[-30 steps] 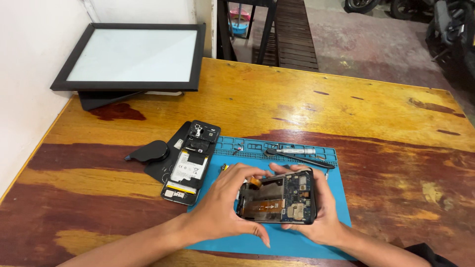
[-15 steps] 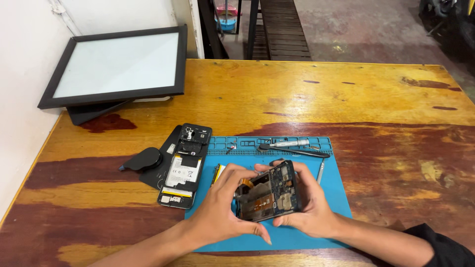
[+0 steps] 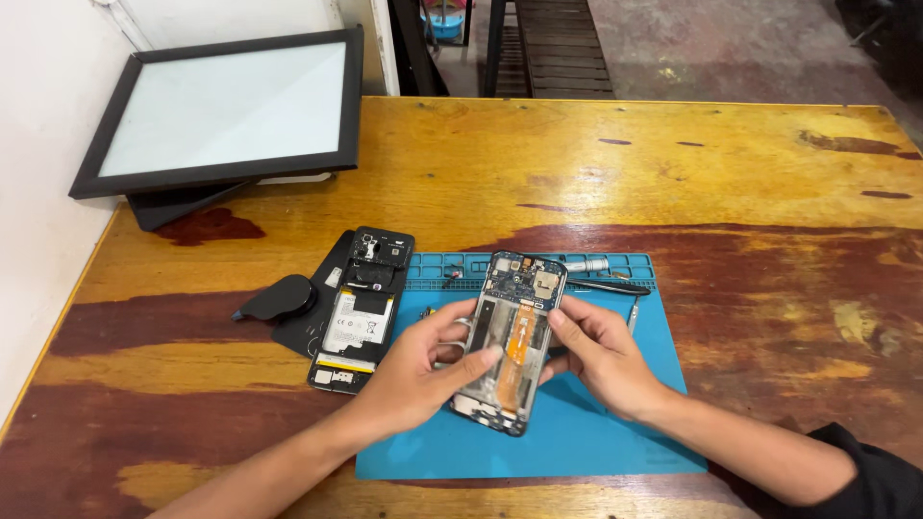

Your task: The person repairs a disassembled smartphone on a blue repair mat. They handle the phone frame, screen and midframe, seat the battery into the chassis, align the back cover, and use a screwdriver to drive screws along the phone's edge.

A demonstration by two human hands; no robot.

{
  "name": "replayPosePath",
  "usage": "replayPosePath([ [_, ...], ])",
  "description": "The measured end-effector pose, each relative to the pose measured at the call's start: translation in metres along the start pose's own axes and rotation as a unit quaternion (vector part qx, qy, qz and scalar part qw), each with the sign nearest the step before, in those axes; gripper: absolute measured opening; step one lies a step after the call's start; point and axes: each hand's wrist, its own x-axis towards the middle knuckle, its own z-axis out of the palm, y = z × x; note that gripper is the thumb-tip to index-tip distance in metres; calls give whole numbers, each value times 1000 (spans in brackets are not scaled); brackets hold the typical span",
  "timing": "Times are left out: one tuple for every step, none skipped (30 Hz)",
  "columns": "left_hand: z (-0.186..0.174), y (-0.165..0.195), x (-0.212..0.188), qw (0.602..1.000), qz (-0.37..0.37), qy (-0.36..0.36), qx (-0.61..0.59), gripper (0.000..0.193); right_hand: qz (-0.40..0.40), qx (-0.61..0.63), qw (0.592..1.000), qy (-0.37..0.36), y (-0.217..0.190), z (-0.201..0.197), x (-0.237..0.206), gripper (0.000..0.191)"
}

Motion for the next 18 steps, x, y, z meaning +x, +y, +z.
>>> replayPosePath([
  [-2, 0, 0, 1000, 5, -10, -4, 58, 1, 2, 1000, 5, 1, 0, 0, 41],
  [-4, 0, -2, 1000, 9, -19, -8, 55, 3, 4, 1000, 11, 2, 1, 0, 41],
  [-5, 0, -1, 999, 15, -28, -12, 52, 4, 6, 1000, 15, 1, 1, 1, 41],
  [-6, -1, 0, 999, 16, -20, -24, 50, 13, -11, 1000, 6, 1, 2, 1, 41],
  [-6, -2, 1, 999, 18, -12, -36, 49, 23, -26, 999, -4, 1, 3, 2, 41],
  [-6, -4, 2, 999, 20, -2, -47, 47, 32, -43, 998, -15, 1, 3, 4, 42],
  [-7, -7, 3, 998, 11, 9, -62, 47, 48, -52, 997, -42, 2, 5, 3, 43],
  [-8, -9, 4, 997, 2, 18, -75, 47, 63, -60, 994, -68, 3, 6, 1, 45],
  [-9, -11, 6, 996, -6, 28, -87, 48, 76, -69, 990, -95, 4, 7, 1, 47],
  [-11, -14, 6, 996, 7, 18, -82, 47, 85, -59, 990, -95, 7, 8, 0, 44],
  [-13, -16, 8, 997, 20, 7, -77, 46, 93, -48, 990, -94, 9, 9, -2, 41],
  [-15, -17, 10, 997, 33, -5, -71, 46, 100, -37, 990, -93, 12, 10, -2, 38],
  [-17, -18, 11, 998, 45, -4, -46, 49, 103, -33, 990, -94, 14, 8, -1, 38],
  [-18, -18, 12, 998, 56, -3, -21, 51, 107, -29, 989, -94, 16, 7, 1, 37],
  [-20, -17, 13, 998, 68, -1, 3, 54, 111, -25, 989, -95, 18, 6, 1, 36],
  [-23, -15, 13, 995, 89, 15, 43, 58, 112, -23, 989, -98, 19, 4, 2, 36],
  [-29, -12, 13, 990, 111, 31, 84, 62, 112, -21, 988, -100, 20, 3, 4, 36],
  [-33, -9, 13, 982, 133, 46, 125, 65, 111, -21, 988, -103, 20, 1, 5, 36],
])
